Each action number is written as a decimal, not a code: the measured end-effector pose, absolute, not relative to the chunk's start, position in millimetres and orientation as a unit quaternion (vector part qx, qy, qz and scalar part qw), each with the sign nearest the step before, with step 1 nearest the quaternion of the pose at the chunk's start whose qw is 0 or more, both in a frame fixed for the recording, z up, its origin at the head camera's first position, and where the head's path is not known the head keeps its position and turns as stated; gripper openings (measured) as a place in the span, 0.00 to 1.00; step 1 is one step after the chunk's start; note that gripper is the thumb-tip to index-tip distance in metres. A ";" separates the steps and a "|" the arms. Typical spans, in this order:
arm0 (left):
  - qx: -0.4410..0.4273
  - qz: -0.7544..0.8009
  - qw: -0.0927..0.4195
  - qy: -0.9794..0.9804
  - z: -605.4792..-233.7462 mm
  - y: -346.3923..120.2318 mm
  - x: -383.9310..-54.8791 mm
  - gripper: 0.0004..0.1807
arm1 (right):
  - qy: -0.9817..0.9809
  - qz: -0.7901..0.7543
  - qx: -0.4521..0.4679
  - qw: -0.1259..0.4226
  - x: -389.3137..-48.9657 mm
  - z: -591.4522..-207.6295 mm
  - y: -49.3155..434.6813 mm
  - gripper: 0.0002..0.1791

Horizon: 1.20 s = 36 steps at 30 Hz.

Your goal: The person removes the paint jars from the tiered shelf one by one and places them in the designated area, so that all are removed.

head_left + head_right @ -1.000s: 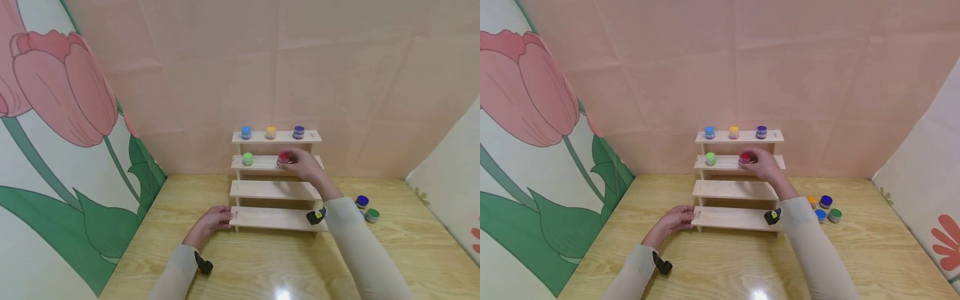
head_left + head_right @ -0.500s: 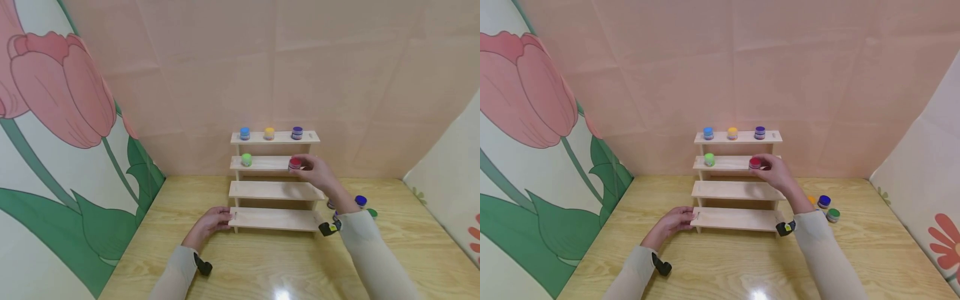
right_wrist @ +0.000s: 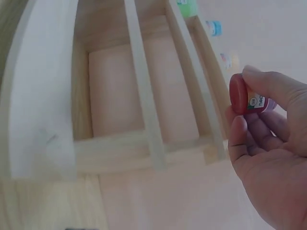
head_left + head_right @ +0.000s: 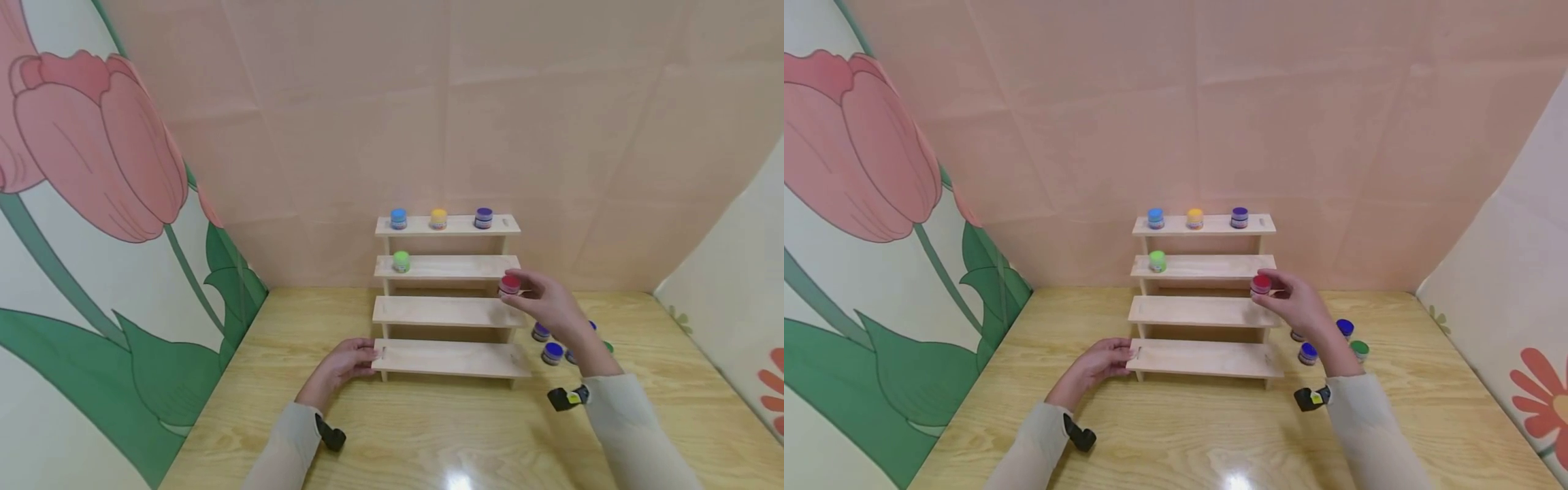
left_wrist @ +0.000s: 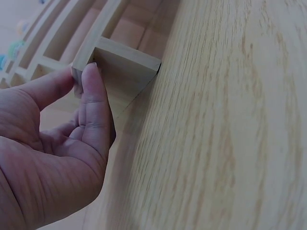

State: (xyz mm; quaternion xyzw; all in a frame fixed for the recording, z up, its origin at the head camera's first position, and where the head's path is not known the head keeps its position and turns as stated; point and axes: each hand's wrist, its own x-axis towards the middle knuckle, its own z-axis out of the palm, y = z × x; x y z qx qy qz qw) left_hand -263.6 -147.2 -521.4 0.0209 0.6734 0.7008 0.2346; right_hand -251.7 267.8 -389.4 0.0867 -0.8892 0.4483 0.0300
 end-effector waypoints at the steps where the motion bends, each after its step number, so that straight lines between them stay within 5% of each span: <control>1: 0.022 0.700 0.234 0.674 -521.3 -147.3 -263.3 0.24 | -0.891 0.444 0.085 0.033 -250.0 -391.2 270.8 0.39; 36: 0.030 0.705 0.233 0.669 -521.0 -148.9 -262.2 0.26 | -0.891 0.437 0.112 0.041 -199.0 -443.5 341.6 0.34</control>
